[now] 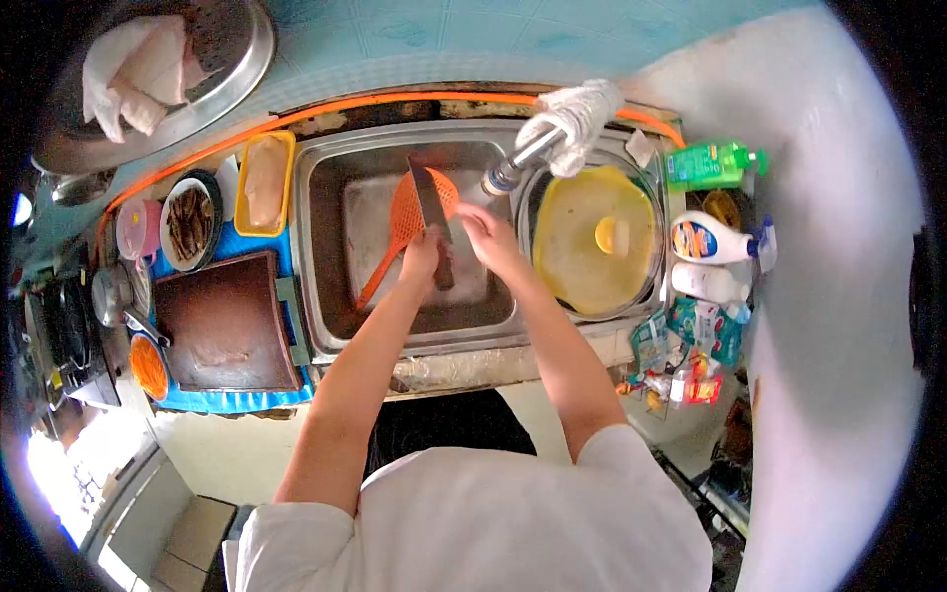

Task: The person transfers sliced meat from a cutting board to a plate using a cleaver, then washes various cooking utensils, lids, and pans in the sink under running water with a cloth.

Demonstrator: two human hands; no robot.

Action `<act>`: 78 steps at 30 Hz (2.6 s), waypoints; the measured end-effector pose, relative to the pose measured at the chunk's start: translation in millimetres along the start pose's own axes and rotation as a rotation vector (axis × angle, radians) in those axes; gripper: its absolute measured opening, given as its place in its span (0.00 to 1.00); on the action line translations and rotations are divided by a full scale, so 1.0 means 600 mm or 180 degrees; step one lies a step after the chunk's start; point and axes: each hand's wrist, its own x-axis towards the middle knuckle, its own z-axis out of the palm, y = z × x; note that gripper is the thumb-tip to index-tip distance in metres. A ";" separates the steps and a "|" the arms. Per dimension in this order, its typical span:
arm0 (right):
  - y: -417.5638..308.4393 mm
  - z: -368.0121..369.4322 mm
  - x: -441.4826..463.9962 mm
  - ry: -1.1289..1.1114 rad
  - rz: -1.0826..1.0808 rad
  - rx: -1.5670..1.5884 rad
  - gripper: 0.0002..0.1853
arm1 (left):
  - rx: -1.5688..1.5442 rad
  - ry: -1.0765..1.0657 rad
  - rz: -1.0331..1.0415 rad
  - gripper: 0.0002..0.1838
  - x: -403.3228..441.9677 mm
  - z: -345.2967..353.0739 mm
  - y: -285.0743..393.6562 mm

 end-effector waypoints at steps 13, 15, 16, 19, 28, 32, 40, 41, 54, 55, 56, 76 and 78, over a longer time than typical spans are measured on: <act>0.083 0.057 0.108 0.0448 -0.0409 0.0056 0.27 | -0.0027 -0.0723 -0.0731 0.19 -0.139 -0.001 0.050; 0.086 0.043 0.093 0.0416 -0.0038 0.0098 0.24 | -0.0198 -0.0890 -0.0752 0.19 -0.151 -0.017 0.048; 0.104 0.043 0.090 0.0286 0.0169 -0.0356 0.22 | -0.0220 -0.0783 -0.0834 0.18 -0.159 -0.024 0.050; 0.220 0.058 0.101 -0.0409 0.0724 -0.2703 0.16 | 0.0183 -0.0597 -0.0704 0.13 -0.170 -0.051 0.071; -0.028 -0.218 -0.011 0.1745 0.0360 -0.2316 0.15 | 0.1964 -0.0391 -0.0152 0.29 -0.141 -0.127 0.062; 0.032 -0.318 -0.112 0.2472 0.0011 -0.2792 0.18 | 0.1756 -0.0433 0.0195 0.15 -0.145 -0.106 0.053; 0.088 -0.262 -0.120 0.2299 0.0600 -0.2388 0.20 | 0.1633 -0.0365 0.0365 0.08 -0.109 -0.068 0.026; 0.079 -0.255 -0.130 0.2300 0.0511 -0.2436 0.20 | 0.1774 -0.0332 0.0464 0.08 -0.105 -0.071 0.023; -0.089 -0.080 -0.105 0.1592 0.0499 -0.3144 0.19 | 0.1369 0.0090 0.0389 0.06 -0.160 -0.132 0.042; -0.088 -0.066 -0.107 0.1557 0.0453 -0.3194 0.19 | 0.1384 0.0084 0.0394 0.08 -0.154 -0.139 0.035; -0.088 -0.054 -0.111 0.1472 0.0366 -0.3138 0.19 | 0.1396 0.0076 0.0403 0.11 -0.146 -0.146 0.029; -0.082 0.096 -0.036 0.1384 -0.0015 -0.3117 0.20 | 0.1177 0.0197 0.0415 0.06 -0.165 -0.215 0.011; -0.084 0.093 -0.040 0.1481 0.0471 -0.2918 0.22 | 0.1196 0.0171 0.0457 0.06 -0.167 -0.217 0.011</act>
